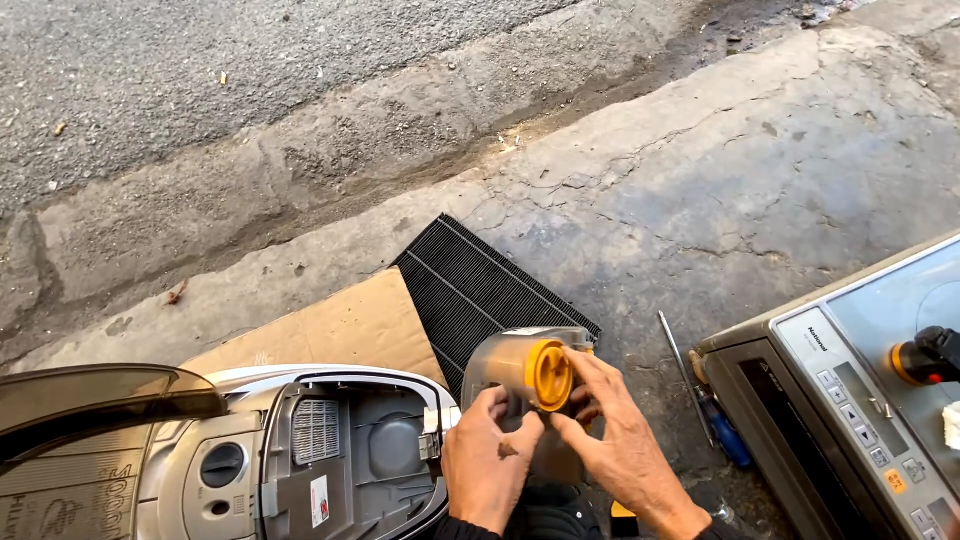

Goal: Disassembling and cleaning a vacuum cleaner by removing filters and unscrewing components with a power drill.

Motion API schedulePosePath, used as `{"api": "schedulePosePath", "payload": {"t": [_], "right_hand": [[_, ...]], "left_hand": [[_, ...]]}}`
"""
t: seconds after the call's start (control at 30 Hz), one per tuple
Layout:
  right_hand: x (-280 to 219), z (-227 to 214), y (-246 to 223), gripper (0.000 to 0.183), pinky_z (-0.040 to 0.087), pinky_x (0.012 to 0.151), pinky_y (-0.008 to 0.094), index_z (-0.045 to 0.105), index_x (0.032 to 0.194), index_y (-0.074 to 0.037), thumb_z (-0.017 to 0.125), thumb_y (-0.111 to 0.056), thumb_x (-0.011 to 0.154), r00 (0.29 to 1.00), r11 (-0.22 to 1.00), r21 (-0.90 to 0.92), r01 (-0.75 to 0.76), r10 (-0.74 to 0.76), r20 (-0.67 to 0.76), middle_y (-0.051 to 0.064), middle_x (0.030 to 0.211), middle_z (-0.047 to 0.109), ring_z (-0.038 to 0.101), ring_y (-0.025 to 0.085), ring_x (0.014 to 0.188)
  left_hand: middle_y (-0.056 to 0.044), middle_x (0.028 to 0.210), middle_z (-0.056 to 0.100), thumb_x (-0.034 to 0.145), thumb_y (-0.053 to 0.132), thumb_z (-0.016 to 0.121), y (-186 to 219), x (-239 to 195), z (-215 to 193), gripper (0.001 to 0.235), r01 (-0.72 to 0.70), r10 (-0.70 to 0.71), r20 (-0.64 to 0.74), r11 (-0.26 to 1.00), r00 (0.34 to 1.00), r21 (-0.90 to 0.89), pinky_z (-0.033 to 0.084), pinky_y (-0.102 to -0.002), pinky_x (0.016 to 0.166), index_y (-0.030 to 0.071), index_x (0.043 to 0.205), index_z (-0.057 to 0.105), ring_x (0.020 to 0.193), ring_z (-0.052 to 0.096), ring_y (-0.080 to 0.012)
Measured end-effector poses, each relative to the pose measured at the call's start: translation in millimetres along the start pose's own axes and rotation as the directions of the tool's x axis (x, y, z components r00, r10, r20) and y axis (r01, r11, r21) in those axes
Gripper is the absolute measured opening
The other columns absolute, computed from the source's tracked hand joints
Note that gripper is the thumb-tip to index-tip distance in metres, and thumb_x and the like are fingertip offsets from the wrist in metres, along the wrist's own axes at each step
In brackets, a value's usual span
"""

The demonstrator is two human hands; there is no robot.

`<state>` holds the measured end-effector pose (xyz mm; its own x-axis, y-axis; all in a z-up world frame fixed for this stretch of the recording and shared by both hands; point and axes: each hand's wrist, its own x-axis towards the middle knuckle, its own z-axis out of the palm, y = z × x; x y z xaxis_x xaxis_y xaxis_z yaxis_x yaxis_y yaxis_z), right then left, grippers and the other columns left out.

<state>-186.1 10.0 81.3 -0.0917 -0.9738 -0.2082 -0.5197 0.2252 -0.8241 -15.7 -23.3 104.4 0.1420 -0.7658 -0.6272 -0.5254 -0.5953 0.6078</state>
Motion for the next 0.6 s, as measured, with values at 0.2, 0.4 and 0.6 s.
{"api": "schedulePosePath", "payload": {"t": [0.2,0.4,0.6], "right_hand": [[2,-8,20,0.092,0.059,0.110,0.029,0.043,0.171,-0.032,0.084,-0.025,0.089,0.996,0.998,-0.026,-0.059,0.061,0.069,-0.001,0.153,0.058,0.077,0.011,0.114],[12,-26,-5,0.062,0.063,0.107,0.031,0.062,0.158,-0.033,0.073,-0.026,0.098,0.945,0.949,0.080,-0.306,0.292,0.147,-0.006,0.152,0.070,0.078,0.013,0.121],[13,-2,9,0.024,0.061,0.095,0.027,0.087,0.113,-0.018,0.081,-0.030,0.093,0.924,0.932,0.084,-0.353,0.361,-0.127,-0.004,0.115,0.082,0.080,0.011,0.100]], "left_hand": [[0.003,0.113,0.086,0.081,0.049,0.067,-13,13,15,0.043,-0.129,0.130,0.021,0.932,0.991,0.339,0.058,-0.050,0.093,0.036,0.121,0.075,0.111,0.076,-0.0366],[0.015,0.121,0.086,0.082,0.049,0.068,-28,26,26,0.039,-0.143,0.138,0.035,0.942,0.990,0.304,0.057,-0.042,0.097,0.037,0.118,0.076,0.117,0.077,-0.0234],[0.021,0.127,0.085,0.082,0.051,0.070,-28,21,23,0.043,-0.106,0.100,0.036,0.956,0.994,0.273,0.056,-0.036,0.102,0.039,0.123,0.075,0.121,0.078,-0.0151]]}}
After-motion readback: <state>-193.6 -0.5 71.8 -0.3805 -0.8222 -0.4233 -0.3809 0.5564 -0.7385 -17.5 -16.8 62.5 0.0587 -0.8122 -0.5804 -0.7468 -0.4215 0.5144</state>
